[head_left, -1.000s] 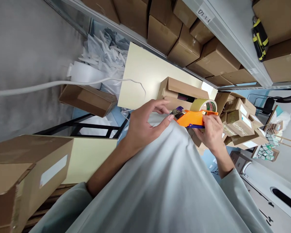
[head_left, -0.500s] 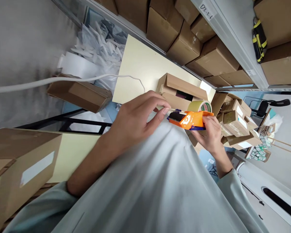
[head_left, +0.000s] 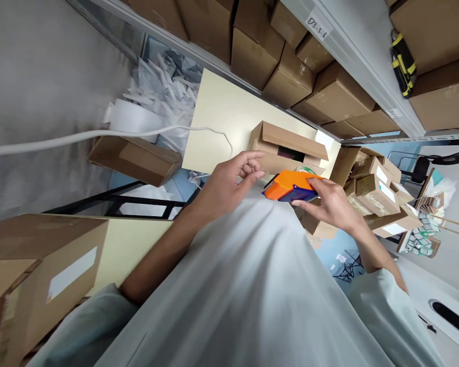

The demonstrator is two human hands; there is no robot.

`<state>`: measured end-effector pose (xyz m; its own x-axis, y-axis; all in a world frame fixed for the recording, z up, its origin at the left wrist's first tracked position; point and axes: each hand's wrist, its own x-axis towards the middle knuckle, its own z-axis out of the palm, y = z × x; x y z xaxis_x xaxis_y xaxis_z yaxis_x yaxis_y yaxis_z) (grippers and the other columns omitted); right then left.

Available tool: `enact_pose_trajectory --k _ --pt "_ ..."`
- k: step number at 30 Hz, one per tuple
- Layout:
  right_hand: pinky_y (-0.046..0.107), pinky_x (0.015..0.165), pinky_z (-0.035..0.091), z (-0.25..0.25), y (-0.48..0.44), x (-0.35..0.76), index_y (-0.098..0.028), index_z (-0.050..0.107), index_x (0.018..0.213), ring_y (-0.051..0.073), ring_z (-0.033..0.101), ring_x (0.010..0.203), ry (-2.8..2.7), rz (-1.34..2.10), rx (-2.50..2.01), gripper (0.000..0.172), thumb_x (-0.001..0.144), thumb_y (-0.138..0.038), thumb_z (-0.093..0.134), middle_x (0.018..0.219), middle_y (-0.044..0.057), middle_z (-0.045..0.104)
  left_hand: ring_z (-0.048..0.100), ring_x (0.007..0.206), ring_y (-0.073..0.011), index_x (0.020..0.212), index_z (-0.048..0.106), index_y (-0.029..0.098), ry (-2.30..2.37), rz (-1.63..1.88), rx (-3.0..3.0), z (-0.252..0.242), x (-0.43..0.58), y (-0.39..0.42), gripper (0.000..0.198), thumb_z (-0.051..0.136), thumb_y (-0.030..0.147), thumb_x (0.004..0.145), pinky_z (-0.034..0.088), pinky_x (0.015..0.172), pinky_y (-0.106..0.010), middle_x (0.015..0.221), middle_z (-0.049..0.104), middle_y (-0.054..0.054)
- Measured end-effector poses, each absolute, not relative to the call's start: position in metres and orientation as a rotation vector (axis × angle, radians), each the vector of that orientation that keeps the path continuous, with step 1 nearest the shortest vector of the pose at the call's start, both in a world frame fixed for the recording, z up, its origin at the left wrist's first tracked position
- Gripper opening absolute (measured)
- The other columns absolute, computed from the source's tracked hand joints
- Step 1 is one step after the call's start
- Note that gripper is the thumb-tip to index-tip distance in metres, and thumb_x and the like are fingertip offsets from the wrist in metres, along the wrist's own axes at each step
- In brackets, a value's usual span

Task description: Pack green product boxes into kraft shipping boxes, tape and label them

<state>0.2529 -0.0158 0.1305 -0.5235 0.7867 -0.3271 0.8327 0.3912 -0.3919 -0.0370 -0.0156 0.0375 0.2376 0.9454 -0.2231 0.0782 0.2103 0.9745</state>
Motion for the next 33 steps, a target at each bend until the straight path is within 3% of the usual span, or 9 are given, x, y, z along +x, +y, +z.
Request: enact_pose_trajectory --k 10,16,20,25,33 --pt "0.037 0.074 0.055 0.138 0.002 0.241 -0.022 0.069 0.123 0.030 0.076 0.087 2.513 -0.730 1.413 0.053 0.107 -0.071 0.060 0.103 0.011 0.080 0.073 0.096 -0.0196 0.138 0.069 0.020 1.123 1.003 1.005 0.023 -0.030 -0.018 0.053 0.077 0.051 0.096 0.064 0.093 -0.036 0.097 0.074 -0.005" --pt "0.031 0.061 0.044 0.143 0.015 0.232 -0.023 0.073 0.115 0.023 0.067 0.064 2.336 -0.826 1.425 0.054 0.102 -0.074 0.067 0.076 0.002 0.073 0.074 0.093 -0.0199 0.148 0.065 0.018 1.087 0.959 0.993 0.013 -0.040 -0.015 0.063 0.076 0.049 0.094 0.064 0.091 -0.037 0.097 0.075 -0.005" --pt "0.030 0.056 0.038 0.152 0.038 0.240 -0.022 0.073 0.105 0.018 0.055 0.055 2.179 -1.011 1.448 0.056 0.100 -0.077 0.067 0.066 -0.002 0.064 0.074 0.092 -0.0209 0.140 0.070 0.017 1.136 0.934 0.943 0.006 -0.057 0.003 0.060 0.081 0.047 0.089 0.065 0.091 -0.040 0.097 0.075 -0.006" --pt "0.030 0.058 0.044 0.142 0.079 0.250 -0.020 0.075 0.101 0.019 0.060 0.066 2.092 -1.303 1.495 0.068 0.090 -0.086 0.072 0.078 0.002 0.071 0.074 0.087 -0.0219 0.129 0.072 0.015 1.146 0.883 0.884 -0.016 -0.065 0.035 0.058 0.088 0.043 0.081 0.066 0.093 -0.046 0.094 0.075 -0.006" --pt "0.028 0.055 0.046 0.086 0.126 0.254 -0.020 0.072 0.085 0.016 0.059 0.064 1.887 -1.504 1.412 0.072 0.075 -0.091 0.081 0.073 0.000 0.067 0.073 0.081 -0.0197 0.115 0.069 0.016 1.193 0.811 0.680 -0.062 -0.043 0.049 0.050 0.091 0.037 0.075 0.065 0.089 -0.044 0.089 0.074 -0.004"
